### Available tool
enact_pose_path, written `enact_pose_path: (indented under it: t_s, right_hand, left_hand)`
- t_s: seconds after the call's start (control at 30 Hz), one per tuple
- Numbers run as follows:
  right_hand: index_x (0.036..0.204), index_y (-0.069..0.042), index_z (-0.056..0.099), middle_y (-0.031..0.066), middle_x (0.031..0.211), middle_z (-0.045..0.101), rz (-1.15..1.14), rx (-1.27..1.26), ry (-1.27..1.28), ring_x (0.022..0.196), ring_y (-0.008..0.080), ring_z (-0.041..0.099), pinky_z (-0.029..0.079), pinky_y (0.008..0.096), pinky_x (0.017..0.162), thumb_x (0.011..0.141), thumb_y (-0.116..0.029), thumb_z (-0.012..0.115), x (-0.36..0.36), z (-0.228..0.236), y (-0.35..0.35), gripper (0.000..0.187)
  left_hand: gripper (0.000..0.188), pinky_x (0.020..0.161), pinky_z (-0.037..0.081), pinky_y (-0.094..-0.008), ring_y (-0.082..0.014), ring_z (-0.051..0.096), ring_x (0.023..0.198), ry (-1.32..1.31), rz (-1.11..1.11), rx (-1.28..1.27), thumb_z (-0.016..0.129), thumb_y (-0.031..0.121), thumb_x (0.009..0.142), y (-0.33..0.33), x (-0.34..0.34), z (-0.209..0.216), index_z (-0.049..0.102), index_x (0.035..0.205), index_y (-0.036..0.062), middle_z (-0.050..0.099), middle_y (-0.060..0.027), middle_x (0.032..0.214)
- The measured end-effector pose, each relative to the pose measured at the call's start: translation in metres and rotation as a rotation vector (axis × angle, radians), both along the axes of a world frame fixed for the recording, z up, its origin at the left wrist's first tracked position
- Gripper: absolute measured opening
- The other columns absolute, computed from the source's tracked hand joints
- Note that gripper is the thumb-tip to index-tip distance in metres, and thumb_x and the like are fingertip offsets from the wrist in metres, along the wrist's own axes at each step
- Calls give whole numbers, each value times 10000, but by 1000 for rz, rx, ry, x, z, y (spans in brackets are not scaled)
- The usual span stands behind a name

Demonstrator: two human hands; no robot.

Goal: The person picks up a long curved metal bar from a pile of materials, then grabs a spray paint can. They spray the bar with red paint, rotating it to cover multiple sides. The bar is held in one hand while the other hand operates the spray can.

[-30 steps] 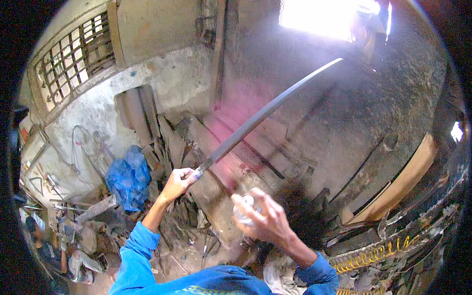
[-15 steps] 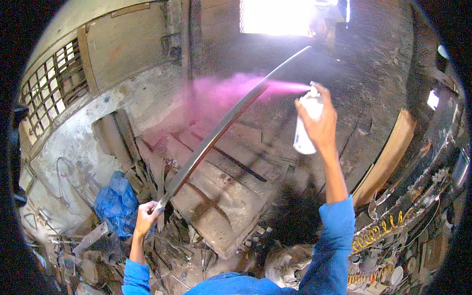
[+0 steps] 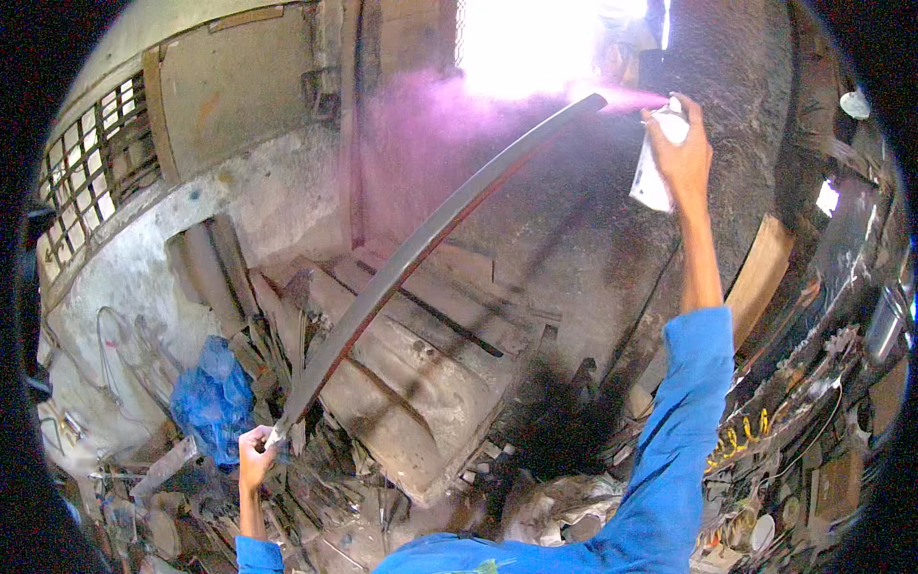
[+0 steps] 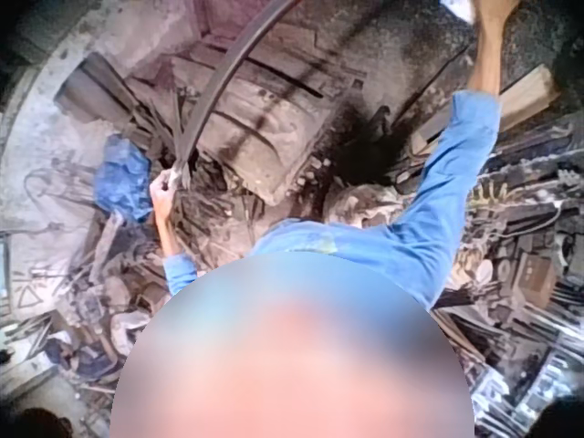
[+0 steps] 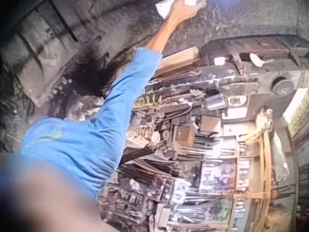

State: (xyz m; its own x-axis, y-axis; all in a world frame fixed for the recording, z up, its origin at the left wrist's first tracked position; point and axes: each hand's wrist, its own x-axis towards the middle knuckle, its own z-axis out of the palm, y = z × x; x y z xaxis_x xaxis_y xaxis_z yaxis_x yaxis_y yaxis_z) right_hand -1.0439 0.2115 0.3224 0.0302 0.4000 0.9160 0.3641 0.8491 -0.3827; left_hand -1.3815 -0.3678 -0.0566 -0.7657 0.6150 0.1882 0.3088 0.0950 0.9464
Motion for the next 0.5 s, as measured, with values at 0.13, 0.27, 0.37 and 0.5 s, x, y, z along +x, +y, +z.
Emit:
enact_pose_path:
  t_s: [0.13,0.27,0.37,0.5]
  right_hand:
    - [1326,-109,566,184,1105,690,111,154,-104,1017,303,676,517,413,907,827,-310,781,-24,-56,-66,580]
    - [1333,-115,567,157,1177,628,245,153,-196,1038,304,655,521,409,907,807,-235,791,-46,-116,-140,584]
    - [1327,-129,571,145,1069,616,318,87,-272,925,336,673,573,416,757,785,-218,805,-59,-168,-168,597]
    - [1320,-144,581,175,1130,569,400,46,-406,903,349,671,584,430,700,739,-224,835,-70,-222,-221,640]
  left_hand:
    - [145,551,418,-223,-36,533,623,98,59,-4,732,89,851,24,13,7,686,968,16,618,34,737]
    - [143,549,448,-234,-56,554,604,-60,18,65,700,82,911,61,28,21,627,1018,22,635,8,767]
    - [127,564,460,-237,-62,556,606,-6,-19,88,666,83,943,92,35,33,602,1034,21,636,1,789]
    - [104,575,463,-243,-73,557,637,76,-102,105,603,49,951,131,39,58,567,1047,31,605,-9,809]
